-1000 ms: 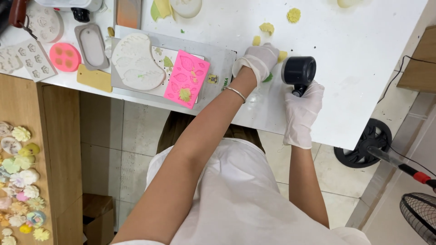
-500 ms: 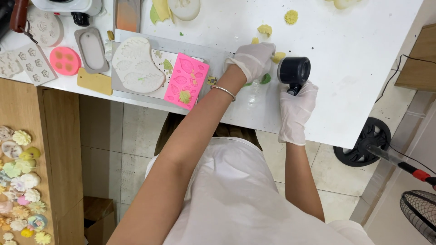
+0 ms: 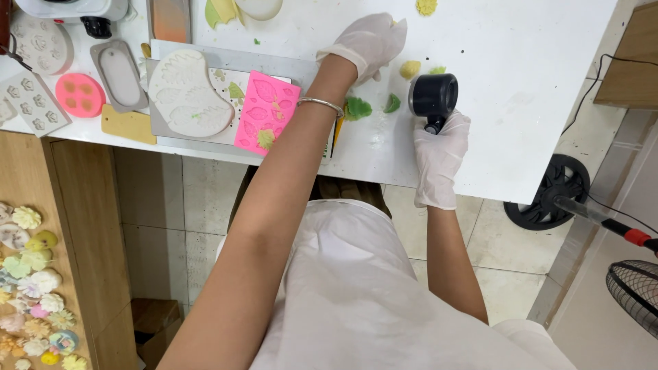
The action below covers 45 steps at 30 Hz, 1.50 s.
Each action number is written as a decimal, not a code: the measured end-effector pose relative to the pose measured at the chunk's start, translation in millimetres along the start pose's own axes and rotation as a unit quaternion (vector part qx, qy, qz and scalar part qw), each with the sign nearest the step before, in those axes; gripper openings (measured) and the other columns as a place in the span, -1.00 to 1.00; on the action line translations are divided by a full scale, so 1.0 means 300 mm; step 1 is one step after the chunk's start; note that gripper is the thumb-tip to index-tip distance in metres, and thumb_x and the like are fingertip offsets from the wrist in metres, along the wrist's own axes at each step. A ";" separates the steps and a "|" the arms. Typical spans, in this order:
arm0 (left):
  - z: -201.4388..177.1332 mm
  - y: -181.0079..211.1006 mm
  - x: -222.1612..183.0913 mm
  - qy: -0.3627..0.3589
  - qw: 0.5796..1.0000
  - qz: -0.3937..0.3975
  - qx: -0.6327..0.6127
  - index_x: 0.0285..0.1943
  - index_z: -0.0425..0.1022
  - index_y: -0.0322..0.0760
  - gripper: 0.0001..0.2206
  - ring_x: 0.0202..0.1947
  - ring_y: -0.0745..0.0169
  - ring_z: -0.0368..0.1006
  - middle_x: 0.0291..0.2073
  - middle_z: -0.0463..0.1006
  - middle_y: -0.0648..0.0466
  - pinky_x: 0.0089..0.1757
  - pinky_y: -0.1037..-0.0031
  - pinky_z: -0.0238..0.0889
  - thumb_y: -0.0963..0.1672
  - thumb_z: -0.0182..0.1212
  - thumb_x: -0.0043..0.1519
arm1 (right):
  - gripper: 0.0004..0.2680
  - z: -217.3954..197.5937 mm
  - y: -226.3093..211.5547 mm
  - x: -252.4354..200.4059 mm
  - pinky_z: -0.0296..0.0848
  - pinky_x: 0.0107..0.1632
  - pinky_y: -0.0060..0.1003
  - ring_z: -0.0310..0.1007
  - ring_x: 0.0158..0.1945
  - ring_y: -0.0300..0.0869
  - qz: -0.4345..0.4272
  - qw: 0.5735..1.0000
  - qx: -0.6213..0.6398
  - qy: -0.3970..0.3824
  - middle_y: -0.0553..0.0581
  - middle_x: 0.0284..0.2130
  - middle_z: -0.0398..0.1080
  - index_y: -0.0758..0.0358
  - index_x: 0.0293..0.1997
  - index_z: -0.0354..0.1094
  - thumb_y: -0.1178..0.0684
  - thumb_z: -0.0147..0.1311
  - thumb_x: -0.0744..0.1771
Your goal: Remove decorative wax pieces from molds, clean tools, and prepare materials for candle making.
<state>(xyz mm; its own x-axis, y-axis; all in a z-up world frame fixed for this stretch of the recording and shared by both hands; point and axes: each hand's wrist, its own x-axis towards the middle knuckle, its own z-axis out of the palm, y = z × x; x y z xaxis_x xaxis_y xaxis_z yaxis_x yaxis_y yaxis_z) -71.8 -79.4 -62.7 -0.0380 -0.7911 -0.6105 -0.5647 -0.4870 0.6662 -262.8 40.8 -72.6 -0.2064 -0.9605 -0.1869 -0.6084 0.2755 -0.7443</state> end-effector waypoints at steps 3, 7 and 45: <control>0.034 -0.036 0.016 0.044 0.998 0.024 -0.022 0.03 0.45 -0.42 -0.55 -0.55 0.06 0.61 -0.39 0.62 -0.11 -0.33 0.30 0.51 0.04 -0.16 0.34 | -0.87 0.002 0.002 -0.010 0.33 -0.23 -0.42 0.24 -0.33 -0.33 0.006 1.000 0.008 -0.017 0.05 -0.33 0.32 0.38 -0.16 0.41 0.16 0.27 0.32; 0.214 -0.146 0.168 0.086 0.969 0.138 0.184 -0.02 0.55 -0.35 -0.70 -0.28 -0.03 0.57 -0.22 0.60 -0.16 -0.15 0.29 0.43 -0.05 0.07 0.27 | -0.82 0.011 -0.031 -0.020 0.37 -0.21 -0.45 0.27 -0.32 -0.35 -0.044 0.997 0.063 -0.001 -0.01 -0.29 0.30 0.39 -0.05 0.37 0.21 0.24 0.30; -0.983 -1.142 -1.264 -0.024 0.998 -0.042 0.049 -0.08 0.54 -0.31 -0.64 -0.10 -0.13 0.50 -0.16 0.60 -0.11 -0.06 0.17 0.32 0.03 0.04 0.26 | -0.84 0.443 -0.798 -0.012 0.45 -0.26 -0.04 0.49 -0.30 0.19 -0.436 0.836 -0.328 0.057 0.34 -0.31 0.51 0.30 -0.09 0.49 0.32 0.20 0.27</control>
<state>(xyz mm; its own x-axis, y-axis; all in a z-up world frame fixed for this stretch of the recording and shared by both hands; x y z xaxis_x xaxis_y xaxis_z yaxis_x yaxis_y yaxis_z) 379.0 278.3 66.9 -0.0245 -0.7290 -0.6840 -0.6452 -0.5111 0.5678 -14.7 -27.1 21.1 0.4856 -0.8083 0.3330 -0.8477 -0.5284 -0.0464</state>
